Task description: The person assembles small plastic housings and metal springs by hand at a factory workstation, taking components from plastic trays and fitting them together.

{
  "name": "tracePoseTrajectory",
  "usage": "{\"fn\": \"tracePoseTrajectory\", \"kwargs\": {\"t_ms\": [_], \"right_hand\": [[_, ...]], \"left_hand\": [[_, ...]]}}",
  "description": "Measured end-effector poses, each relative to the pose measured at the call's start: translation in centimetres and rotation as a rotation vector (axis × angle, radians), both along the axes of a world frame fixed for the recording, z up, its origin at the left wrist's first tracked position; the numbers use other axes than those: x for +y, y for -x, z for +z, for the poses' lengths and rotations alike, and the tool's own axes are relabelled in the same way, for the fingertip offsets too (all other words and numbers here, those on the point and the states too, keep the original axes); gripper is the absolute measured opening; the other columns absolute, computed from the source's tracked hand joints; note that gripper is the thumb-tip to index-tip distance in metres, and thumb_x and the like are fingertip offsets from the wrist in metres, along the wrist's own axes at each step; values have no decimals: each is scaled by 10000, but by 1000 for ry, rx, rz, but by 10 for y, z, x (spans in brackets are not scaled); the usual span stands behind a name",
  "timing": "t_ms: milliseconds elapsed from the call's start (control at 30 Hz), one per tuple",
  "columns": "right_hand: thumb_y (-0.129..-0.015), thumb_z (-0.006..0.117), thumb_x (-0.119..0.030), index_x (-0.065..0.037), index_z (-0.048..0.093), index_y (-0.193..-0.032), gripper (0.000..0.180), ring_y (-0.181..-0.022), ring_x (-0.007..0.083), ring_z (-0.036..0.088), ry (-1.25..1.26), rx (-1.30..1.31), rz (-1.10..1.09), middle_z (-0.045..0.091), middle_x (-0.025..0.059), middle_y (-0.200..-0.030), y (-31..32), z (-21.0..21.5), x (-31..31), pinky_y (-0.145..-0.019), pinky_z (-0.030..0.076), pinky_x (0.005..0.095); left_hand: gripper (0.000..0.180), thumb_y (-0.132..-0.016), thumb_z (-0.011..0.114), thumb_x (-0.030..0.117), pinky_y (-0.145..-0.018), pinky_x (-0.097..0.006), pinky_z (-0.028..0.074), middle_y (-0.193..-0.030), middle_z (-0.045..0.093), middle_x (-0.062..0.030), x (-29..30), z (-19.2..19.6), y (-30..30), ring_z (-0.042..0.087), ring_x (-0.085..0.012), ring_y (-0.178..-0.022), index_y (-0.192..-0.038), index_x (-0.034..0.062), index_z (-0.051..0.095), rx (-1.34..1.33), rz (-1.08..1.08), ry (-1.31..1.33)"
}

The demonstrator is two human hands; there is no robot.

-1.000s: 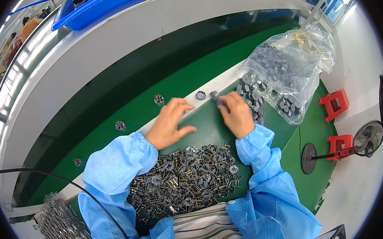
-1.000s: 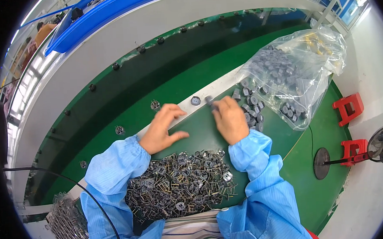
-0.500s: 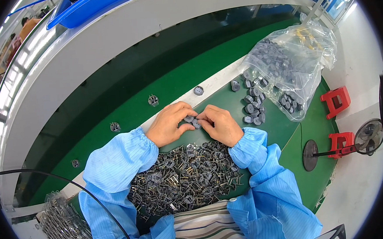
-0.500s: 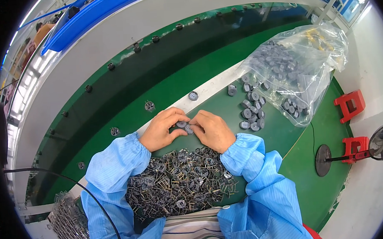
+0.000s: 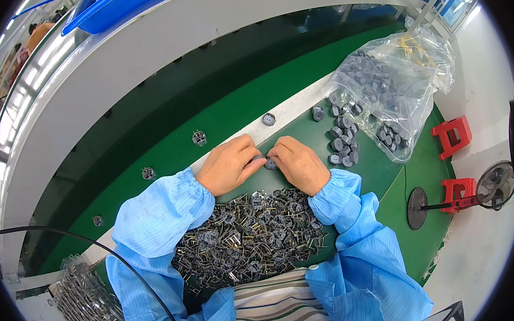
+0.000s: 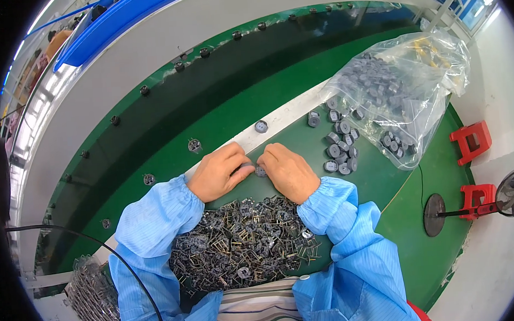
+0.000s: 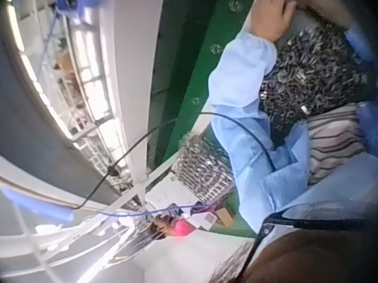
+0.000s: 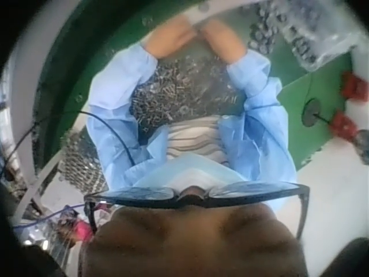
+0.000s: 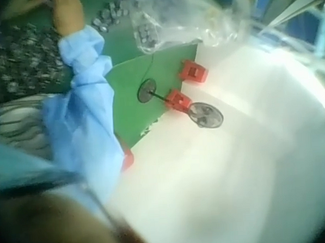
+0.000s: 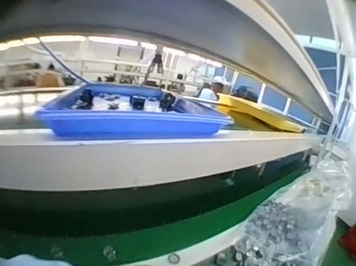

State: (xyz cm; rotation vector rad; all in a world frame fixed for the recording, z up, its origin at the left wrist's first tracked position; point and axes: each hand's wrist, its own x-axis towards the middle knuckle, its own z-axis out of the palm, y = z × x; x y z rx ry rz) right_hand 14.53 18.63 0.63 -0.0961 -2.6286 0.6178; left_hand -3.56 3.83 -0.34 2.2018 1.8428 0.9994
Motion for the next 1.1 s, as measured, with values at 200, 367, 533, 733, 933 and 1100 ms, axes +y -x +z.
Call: {"fn": "tracePoseTrajectory", "kwargs": {"t_ms": [200,367,533,733,933,1100], "right_hand": [[-858,702,-12,-32,660,-980,130,-891,332,623,-79,-22,-61,597,116,-950,-2,2,3,-764,515,448],[-845,716,-31,-78,691,-956,122,-862,296,586,-313,88,-274,608,93,-931,-3,22,2,-753,418,417],[-836,787,-191,-93,707,-858,129,-860,293,610,127,-141,112,632,66,-833,-15,29,-22,-767,445,434],[-832,780,-157,-79,703,-857,112,-855,295,611,119,-156,159,631,68,-831,-11,23,-18,-756,463,419],[-771,798,-131,-89,676,-819,138,-849,238,570,-261,61,-37,578,36,-815,-7,23,-4,-722,416,396],[-772,816,-110,-88,690,-855,153,-860,236,571,-275,38,-18,611,29,-857,-5,18,-8,-727,403,383]], "left_hand": [[148,-947,724,123,-712,-384,517,-972,584,-101,1,1,-6,631,-290,-842,-1080,67,696,-199,252,66],[191,-931,729,166,-734,-414,534,-1036,585,-95,-1,3,-2,650,-287,-850,-1107,100,692,-334,211,85],[288,-881,772,136,-795,-393,534,-1074,603,-85,-4,6,4,644,-279,-943,-1158,107,700,-266,67,157],[392,-832,822,169,-864,-418,529,-1129,605,-88,0,-4,5,635,-309,-1025,-1191,105,680,-252,32,140],[414,-805,848,147,-846,-403,522,-1118,607,-100,1,8,-1,635,-299,-1000,-1166,64,662,-269,65,105],[379,-802,854,181,-823,-412,522,-1111,599,-97,0,0,5,635,-311,-957,-1095,59,646,-311,87,247]]}}
